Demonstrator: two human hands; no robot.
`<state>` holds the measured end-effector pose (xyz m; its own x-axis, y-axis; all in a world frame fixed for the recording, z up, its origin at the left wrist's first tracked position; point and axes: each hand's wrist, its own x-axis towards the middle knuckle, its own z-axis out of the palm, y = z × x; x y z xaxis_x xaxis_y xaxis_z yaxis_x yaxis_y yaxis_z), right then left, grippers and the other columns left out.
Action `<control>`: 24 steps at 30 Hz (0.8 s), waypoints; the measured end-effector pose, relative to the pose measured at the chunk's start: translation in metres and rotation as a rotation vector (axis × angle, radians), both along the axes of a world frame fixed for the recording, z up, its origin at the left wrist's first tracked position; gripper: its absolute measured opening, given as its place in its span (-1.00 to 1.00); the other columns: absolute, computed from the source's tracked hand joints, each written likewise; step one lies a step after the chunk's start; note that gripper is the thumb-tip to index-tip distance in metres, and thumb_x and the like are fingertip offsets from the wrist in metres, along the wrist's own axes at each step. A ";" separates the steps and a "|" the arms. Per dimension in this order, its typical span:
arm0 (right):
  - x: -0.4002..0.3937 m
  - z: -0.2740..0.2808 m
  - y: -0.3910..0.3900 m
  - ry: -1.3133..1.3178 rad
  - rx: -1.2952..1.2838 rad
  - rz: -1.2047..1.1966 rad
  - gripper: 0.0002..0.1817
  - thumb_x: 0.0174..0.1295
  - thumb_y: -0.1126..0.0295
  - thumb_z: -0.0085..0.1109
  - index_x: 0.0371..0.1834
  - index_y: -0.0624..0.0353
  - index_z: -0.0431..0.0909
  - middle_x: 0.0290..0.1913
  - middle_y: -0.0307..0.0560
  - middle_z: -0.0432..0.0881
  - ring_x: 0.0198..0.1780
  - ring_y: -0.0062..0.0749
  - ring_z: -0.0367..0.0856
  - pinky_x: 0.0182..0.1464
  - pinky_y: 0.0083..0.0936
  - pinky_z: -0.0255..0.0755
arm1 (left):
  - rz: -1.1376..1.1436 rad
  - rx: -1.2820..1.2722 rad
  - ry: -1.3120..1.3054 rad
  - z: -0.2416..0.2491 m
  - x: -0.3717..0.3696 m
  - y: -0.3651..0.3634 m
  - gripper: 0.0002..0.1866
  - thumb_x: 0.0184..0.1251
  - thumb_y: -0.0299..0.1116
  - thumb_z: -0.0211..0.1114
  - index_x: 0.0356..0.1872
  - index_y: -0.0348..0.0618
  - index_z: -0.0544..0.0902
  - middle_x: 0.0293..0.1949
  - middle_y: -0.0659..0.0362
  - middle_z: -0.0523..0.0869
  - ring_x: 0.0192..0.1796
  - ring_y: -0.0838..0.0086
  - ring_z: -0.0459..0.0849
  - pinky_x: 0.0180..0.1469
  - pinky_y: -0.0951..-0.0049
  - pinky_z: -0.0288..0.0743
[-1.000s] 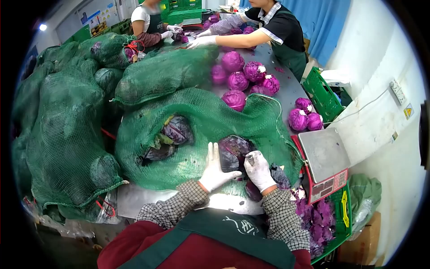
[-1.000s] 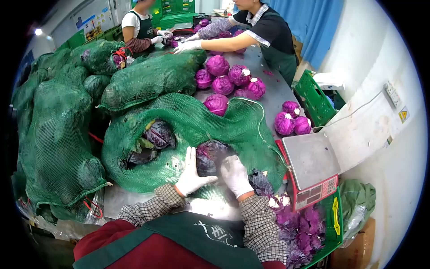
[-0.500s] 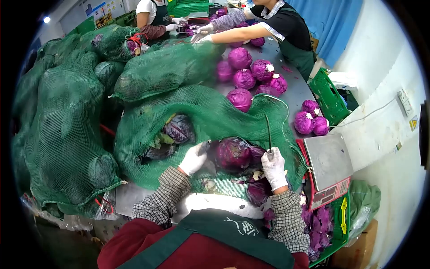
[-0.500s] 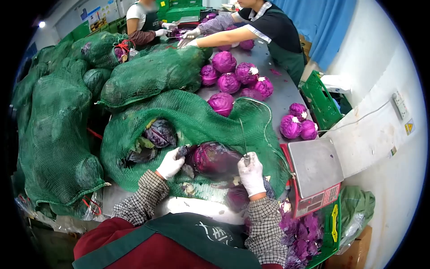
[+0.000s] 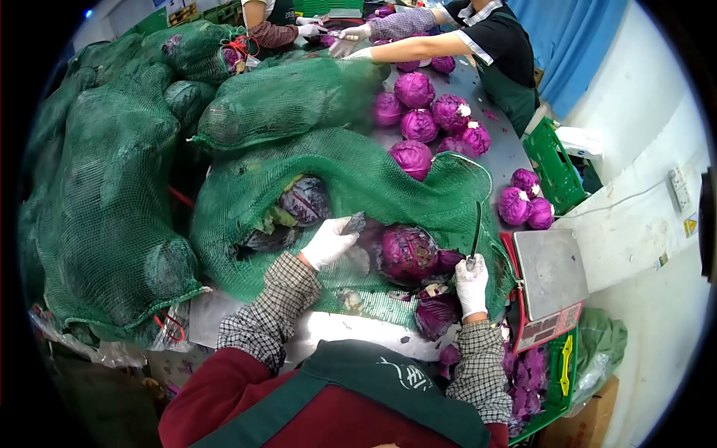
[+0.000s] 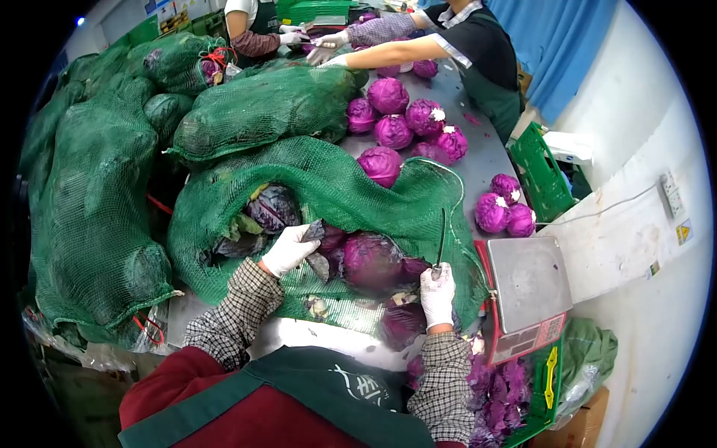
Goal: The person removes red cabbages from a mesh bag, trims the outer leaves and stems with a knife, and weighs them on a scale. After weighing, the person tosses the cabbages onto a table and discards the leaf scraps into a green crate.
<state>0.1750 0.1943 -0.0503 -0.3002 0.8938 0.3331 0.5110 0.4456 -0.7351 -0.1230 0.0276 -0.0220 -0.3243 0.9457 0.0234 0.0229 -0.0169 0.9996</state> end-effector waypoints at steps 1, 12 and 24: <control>0.000 0.005 -0.001 -0.010 0.001 -0.001 -0.84 0.17 0.41 0.13 -0.32 0.29 0.44 -0.46 0.05 0.53 -0.44 -0.11 0.54 -0.31 -0.29 0.44 | -0.022 -0.007 -0.007 -0.002 -0.001 0.001 -0.73 0.32 -0.58 0.11 0.01 -0.35 0.60 -0.13 0.30 0.66 -0.11 0.66 0.54 0.03 0.55 0.45; 0.005 -0.001 -0.001 -0.008 0.054 0.064 -0.83 0.22 0.39 0.10 -0.33 0.28 0.41 -0.46 0.10 0.49 -0.39 0.02 0.52 -0.26 -0.22 0.43 | -0.014 -0.036 -0.064 -0.009 0.004 0.006 -0.77 0.35 -0.54 0.15 -0.02 -0.33 0.62 -0.14 0.30 0.68 -0.13 0.66 0.57 -0.04 0.55 0.49; 0.026 0.002 -0.065 -0.001 0.054 0.191 -0.92 0.16 0.54 0.13 -0.30 0.25 0.45 -0.41 0.01 0.51 -0.38 -0.25 0.53 -0.30 -0.36 0.44 | -0.124 -0.313 -0.642 0.006 0.041 0.001 -0.20 0.31 0.05 0.28 0.41 -0.24 0.23 0.34 0.08 0.40 0.31 0.33 0.41 0.34 0.21 0.28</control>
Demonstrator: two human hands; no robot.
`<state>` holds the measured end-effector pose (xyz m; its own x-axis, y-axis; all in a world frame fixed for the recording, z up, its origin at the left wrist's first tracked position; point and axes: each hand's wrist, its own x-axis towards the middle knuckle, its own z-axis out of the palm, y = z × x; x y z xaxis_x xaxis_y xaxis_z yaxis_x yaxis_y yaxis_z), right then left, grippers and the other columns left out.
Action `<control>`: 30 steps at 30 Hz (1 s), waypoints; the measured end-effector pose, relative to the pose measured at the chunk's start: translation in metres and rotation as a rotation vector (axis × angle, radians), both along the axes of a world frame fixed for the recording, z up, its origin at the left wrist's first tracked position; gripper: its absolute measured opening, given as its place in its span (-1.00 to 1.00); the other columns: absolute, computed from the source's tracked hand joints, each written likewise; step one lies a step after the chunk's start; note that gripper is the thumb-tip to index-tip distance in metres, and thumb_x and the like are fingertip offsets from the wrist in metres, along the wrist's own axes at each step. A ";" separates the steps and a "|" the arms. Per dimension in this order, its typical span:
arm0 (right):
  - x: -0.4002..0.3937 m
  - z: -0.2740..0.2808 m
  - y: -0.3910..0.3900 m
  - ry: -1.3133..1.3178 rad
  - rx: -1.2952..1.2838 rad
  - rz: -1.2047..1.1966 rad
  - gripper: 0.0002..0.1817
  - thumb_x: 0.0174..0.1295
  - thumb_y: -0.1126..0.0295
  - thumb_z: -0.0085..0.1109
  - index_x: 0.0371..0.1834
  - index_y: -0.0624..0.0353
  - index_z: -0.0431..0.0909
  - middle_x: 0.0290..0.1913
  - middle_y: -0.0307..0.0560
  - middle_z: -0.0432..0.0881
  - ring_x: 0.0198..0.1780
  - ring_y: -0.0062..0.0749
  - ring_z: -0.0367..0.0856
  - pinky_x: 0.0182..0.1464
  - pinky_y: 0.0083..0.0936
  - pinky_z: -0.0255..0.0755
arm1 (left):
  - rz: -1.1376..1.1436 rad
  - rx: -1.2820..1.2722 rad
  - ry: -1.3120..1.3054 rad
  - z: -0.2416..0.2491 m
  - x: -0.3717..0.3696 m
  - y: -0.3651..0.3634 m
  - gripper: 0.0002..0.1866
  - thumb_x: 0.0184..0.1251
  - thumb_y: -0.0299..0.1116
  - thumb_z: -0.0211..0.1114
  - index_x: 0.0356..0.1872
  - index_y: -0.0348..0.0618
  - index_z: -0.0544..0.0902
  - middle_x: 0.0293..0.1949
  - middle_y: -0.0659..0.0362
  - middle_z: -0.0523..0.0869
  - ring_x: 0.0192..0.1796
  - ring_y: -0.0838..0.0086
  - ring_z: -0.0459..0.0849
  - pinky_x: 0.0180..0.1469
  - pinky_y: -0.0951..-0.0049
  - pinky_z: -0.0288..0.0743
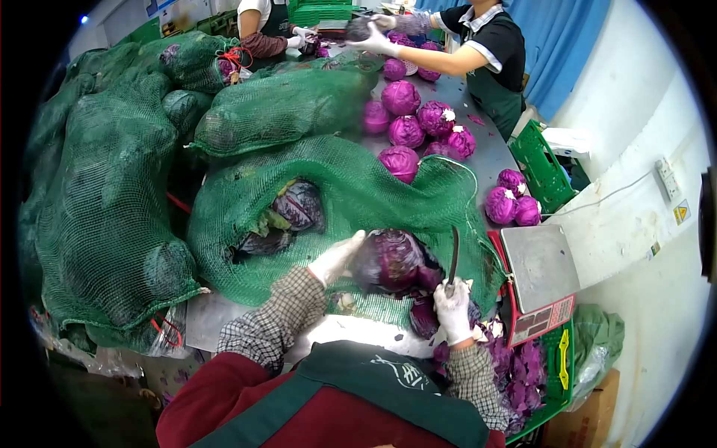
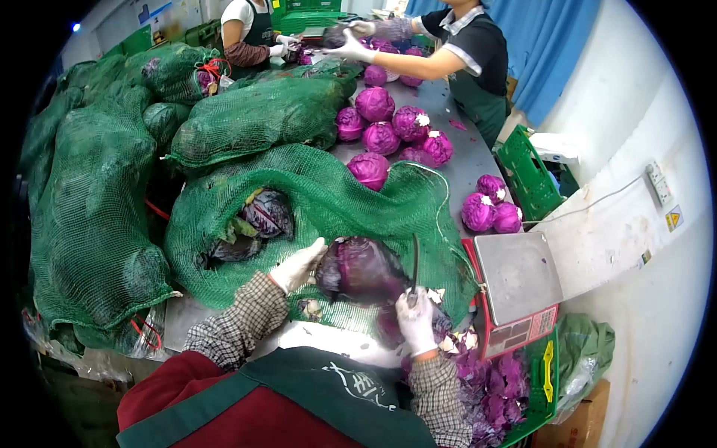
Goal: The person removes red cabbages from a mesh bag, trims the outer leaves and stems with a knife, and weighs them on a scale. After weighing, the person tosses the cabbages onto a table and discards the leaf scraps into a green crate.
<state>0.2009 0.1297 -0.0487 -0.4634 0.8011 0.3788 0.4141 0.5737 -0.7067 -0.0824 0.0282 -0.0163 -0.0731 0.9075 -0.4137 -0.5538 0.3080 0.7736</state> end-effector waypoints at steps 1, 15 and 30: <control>-0.001 0.008 -0.021 0.214 -0.430 -0.008 -0.90 0.17 0.53 0.16 -0.30 0.25 0.45 -0.41 -0.01 0.51 -0.41 -0.31 0.52 -0.32 -0.41 0.43 | 0.012 0.029 0.042 -0.003 0.009 0.008 -0.26 0.31 -0.01 0.31 0.36 -0.26 0.31 0.27 0.08 0.47 0.26 0.36 0.46 0.33 0.29 0.31; 0.074 0.050 -0.108 -0.026 -0.061 -0.060 -0.78 0.24 0.47 0.19 -0.07 0.21 0.48 -0.18 0.07 0.57 -0.18 -0.06 0.61 -0.15 -0.30 0.52 | -0.476 0.493 1.428 0.049 0.094 -0.003 0.18 -0.23 0.17 0.57 0.40 -0.31 0.20 0.41 -0.32 0.12 0.47 -0.12 0.10 0.48 0.09 0.04; 0.056 0.064 -0.125 -0.386 -0.428 -0.191 -0.70 0.32 0.19 0.04 -0.04 0.15 0.44 -0.21 0.17 0.65 -0.24 0.13 0.68 -0.22 -0.08 0.56 | -0.378 0.444 1.774 0.051 0.143 -0.013 0.21 -0.18 0.19 0.51 0.34 -0.56 0.15 0.34 -0.34 0.23 0.38 -0.13 0.24 0.41 0.11 0.17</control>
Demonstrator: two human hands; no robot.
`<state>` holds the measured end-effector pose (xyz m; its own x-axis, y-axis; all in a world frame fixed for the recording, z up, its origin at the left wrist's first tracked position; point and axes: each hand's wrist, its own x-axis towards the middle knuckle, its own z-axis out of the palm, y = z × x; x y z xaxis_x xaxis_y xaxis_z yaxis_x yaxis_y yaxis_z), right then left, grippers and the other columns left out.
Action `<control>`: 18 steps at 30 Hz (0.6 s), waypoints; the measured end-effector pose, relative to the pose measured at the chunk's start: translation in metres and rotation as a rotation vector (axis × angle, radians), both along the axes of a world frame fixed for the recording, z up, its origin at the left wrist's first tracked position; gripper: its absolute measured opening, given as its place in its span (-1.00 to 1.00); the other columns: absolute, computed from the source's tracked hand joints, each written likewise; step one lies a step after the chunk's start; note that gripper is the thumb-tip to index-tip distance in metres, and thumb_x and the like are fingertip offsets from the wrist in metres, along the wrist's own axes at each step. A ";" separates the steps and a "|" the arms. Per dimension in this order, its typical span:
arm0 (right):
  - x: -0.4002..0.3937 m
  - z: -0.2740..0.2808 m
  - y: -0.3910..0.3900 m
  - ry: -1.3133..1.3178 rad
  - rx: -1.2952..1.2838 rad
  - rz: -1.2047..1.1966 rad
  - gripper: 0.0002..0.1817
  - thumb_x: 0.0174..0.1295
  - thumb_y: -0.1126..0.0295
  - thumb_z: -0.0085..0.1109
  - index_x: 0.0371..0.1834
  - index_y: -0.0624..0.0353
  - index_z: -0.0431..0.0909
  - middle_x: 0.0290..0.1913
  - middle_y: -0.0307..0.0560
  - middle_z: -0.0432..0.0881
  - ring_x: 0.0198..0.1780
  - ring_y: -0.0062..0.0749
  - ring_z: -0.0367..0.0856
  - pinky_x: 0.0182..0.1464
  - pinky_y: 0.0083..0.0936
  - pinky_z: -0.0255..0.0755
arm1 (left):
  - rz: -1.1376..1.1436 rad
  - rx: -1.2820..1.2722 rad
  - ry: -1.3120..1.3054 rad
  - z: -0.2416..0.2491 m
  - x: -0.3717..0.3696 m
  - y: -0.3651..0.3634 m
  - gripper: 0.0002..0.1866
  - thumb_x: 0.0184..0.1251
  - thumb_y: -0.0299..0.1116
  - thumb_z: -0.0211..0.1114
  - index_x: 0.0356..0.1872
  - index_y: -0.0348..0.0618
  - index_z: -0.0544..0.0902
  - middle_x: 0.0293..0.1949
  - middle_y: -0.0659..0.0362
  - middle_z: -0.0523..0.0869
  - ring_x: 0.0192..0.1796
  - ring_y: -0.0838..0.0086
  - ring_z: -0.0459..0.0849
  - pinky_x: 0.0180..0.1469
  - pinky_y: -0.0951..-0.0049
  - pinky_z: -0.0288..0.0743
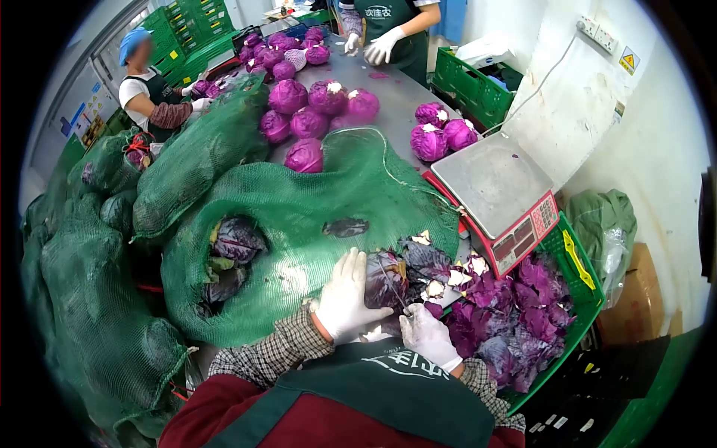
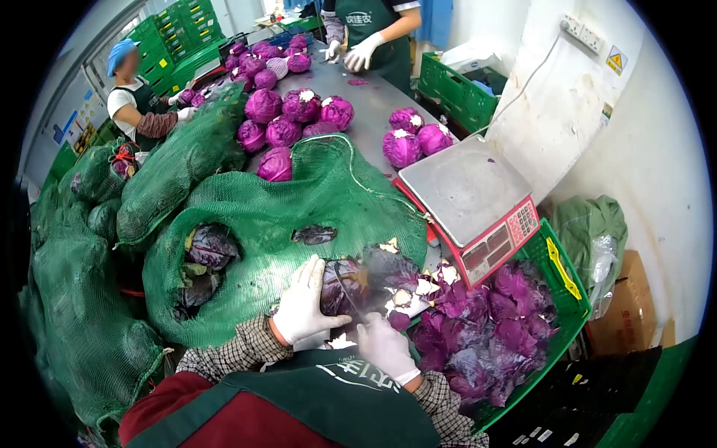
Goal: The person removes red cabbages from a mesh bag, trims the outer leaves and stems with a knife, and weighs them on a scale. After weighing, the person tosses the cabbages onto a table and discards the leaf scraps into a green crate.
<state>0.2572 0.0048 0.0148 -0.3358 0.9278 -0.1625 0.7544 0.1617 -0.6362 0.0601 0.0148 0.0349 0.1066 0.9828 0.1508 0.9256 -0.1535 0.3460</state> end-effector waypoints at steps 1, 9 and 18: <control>-0.001 -0.001 0.002 -0.009 -0.003 0.000 -0.71 0.32 0.20 0.04 -0.06 0.17 0.43 -0.24 0.18 0.65 -0.26 0.14 0.68 -0.23 -0.07 0.56 | 0.001 -0.010 0.009 0.001 0.001 0.001 0.21 -0.18 0.19 0.51 0.34 -0.56 0.15 0.34 -0.34 0.23 0.37 -0.14 0.24 0.40 0.11 0.18; -0.003 -0.009 0.017 -0.083 0.085 0.035 -0.78 0.24 0.36 0.10 -0.17 0.28 0.41 -0.44 0.10 0.59 -0.44 0.00 0.64 -0.44 -0.21 0.54 | 0.005 -0.082 0.048 0.012 0.010 0.012 0.18 -0.17 0.11 0.52 0.35 -0.55 0.15 0.34 -0.32 0.24 0.35 -0.14 0.26 0.33 0.06 0.28; 0.004 -0.019 0.061 -0.212 0.083 0.145 -0.76 0.18 0.36 0.09 -0.21 0.34 0.43 -0.50 0.11 0.60 -0.37 0.05 0.66 -0.30 -0.15 0.56 | 0.020 -0.084 0.061 0.004 0.017 0.034 0.17 -0.21 0.14 0.51 0.32 -0.56 0.20 0.32 -0.32 0.28 0.33 -0.15 0.28 0.30 0.05 0.33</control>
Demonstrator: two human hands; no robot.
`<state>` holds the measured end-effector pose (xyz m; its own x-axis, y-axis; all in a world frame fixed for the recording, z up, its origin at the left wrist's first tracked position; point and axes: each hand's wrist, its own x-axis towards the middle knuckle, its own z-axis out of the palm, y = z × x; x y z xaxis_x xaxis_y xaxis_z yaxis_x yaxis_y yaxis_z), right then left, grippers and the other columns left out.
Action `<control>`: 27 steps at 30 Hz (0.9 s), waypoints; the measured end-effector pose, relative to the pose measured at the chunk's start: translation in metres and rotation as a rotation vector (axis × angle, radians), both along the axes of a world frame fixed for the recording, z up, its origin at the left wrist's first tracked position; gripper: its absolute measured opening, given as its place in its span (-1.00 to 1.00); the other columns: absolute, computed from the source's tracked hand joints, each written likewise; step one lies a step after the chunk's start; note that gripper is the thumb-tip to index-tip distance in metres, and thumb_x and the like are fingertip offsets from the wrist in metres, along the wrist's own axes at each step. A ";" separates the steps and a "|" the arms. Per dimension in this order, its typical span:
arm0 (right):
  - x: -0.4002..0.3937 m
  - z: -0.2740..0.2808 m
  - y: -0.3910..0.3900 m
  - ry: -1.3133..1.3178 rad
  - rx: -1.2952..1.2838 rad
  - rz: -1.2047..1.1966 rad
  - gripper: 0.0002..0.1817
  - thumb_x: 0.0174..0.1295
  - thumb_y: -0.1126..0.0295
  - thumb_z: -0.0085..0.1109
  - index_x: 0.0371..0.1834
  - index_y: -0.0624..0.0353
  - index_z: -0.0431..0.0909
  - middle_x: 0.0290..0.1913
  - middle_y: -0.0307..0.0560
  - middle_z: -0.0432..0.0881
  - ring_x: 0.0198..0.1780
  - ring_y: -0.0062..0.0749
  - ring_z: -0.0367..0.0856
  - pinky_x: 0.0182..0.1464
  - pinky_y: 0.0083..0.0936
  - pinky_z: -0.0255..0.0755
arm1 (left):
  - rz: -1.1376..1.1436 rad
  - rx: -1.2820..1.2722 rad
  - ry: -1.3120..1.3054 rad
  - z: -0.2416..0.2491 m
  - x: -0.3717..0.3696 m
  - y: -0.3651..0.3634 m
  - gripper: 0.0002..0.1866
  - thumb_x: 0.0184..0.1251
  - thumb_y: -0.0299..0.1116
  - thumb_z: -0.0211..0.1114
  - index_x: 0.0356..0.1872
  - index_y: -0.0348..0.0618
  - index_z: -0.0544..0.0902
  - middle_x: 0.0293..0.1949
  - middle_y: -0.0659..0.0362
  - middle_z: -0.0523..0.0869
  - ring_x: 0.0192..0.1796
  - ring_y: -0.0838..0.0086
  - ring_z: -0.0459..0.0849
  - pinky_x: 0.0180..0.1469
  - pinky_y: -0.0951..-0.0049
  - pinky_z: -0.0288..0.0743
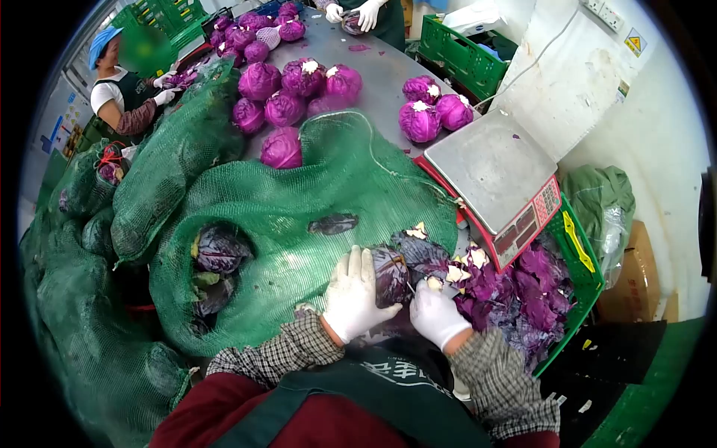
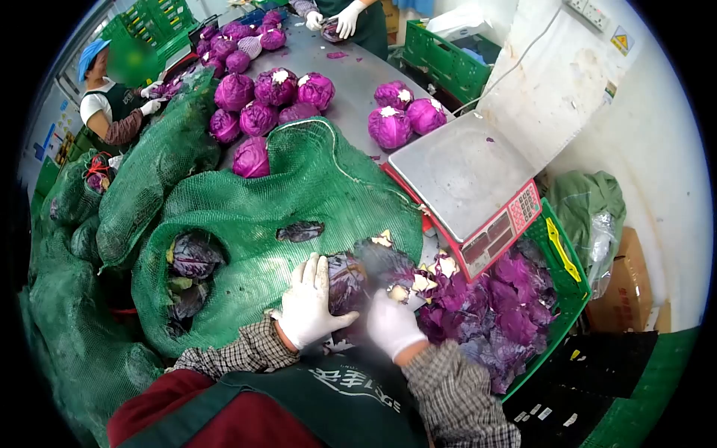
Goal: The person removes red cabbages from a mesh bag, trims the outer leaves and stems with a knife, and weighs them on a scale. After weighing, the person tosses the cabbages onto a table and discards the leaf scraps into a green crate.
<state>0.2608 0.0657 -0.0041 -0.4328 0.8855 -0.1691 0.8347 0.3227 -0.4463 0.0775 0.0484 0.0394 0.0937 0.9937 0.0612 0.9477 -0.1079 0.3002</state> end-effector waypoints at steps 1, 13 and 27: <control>-0.004 -0.002 0.008 -0.032 0.008 0.046 -0.75 0.16 0.38 0.09 -0.20 0.36 0.44 -0.49 0.12 0.60 -0.35 0.08 0.66 -0.25 -0.12 0.56 | -0.005 0.015 0.008 0.000 0.004 -0.003 0.16 -0.21 0.13 0.51 0.32 -0.55 0.20 0.32 -0.32 0.28 0.33 -0.16 0.28 0.30 0.05 0.33; -0.016 0.000 -0.021 0.876 -0.470 -0.265 -0.74 0.34 0.37 0.15 -0.05 0.33 0.48 -0.47 -0.23 0.58 -0.48 -0.61 0.56 -0.45 -0.65 0.40 | -0.014 -0.042 -0.504 -0.033 -0.076 -0.045 0.24 -0.24 0.04 0.61 0.43 -0.37 0.07 0.40 -0.24 0.16 0.47 -0.05 0.13 0.48 0.14 0.05; -0.027 0.009 -0.027 0.986 -0.303 -0.206 -0.62 0.27 0.35 0.22 0.09 0.30 0.51 -0.23 -0.04 0.63 -0.30 -0.50 0.55 -0.20 -0.54 0.45 | -0.063 0.210 -0.436 -0.039 -0.065 -0.055 0.10 -0.26 -0.01 0.65 0.34 -0.30 0.26 0.24 -0.11 0.27 0.33 0.04 0.29 0.39 0.13 0.21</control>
<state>0.2334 0.0391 0.0045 -0.3450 0.9372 -0.0509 0.0835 -0.0233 -0.9962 0.0125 -0.0063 0.0008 0.0744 0.9488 0.3071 0.7282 -0.2621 0.6333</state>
